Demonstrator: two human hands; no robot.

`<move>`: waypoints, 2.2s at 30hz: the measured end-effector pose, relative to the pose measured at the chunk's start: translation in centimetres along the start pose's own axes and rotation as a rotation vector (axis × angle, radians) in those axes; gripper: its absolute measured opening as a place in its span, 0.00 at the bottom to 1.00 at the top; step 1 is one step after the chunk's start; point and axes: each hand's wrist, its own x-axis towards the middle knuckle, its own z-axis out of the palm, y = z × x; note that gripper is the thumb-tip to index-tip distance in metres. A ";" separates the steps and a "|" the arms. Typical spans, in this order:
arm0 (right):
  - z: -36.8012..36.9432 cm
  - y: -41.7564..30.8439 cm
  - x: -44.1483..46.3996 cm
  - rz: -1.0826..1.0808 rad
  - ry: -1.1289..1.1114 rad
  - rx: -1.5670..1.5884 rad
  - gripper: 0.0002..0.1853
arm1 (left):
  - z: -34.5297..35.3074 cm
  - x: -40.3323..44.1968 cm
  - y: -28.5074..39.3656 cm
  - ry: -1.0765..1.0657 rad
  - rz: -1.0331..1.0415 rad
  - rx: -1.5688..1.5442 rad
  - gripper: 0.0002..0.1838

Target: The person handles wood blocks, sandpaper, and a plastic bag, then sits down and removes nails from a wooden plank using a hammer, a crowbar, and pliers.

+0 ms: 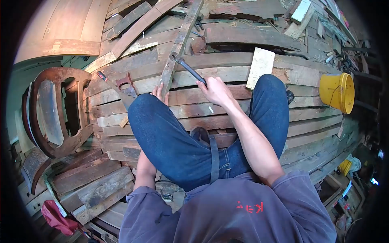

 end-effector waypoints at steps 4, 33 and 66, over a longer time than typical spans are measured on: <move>0.3 -0.1 0.0 -0.028 0.006 -0.005 0.20 | -1.8 1.4 -1.7 -0.158 -0.142 -0.418 0.29; -0.2 0.4 0.3 0.013 -0.034 -0.070 0.21 | -3.1 3.8 -0.9 -0.337 -0.231 -0.254 0.39; 0.1 4.2 1.3 0.096 -0.187 -0.239 0.21 | -6.4 4.0 -0.7 -0.321 -0.610 -1.018 0.28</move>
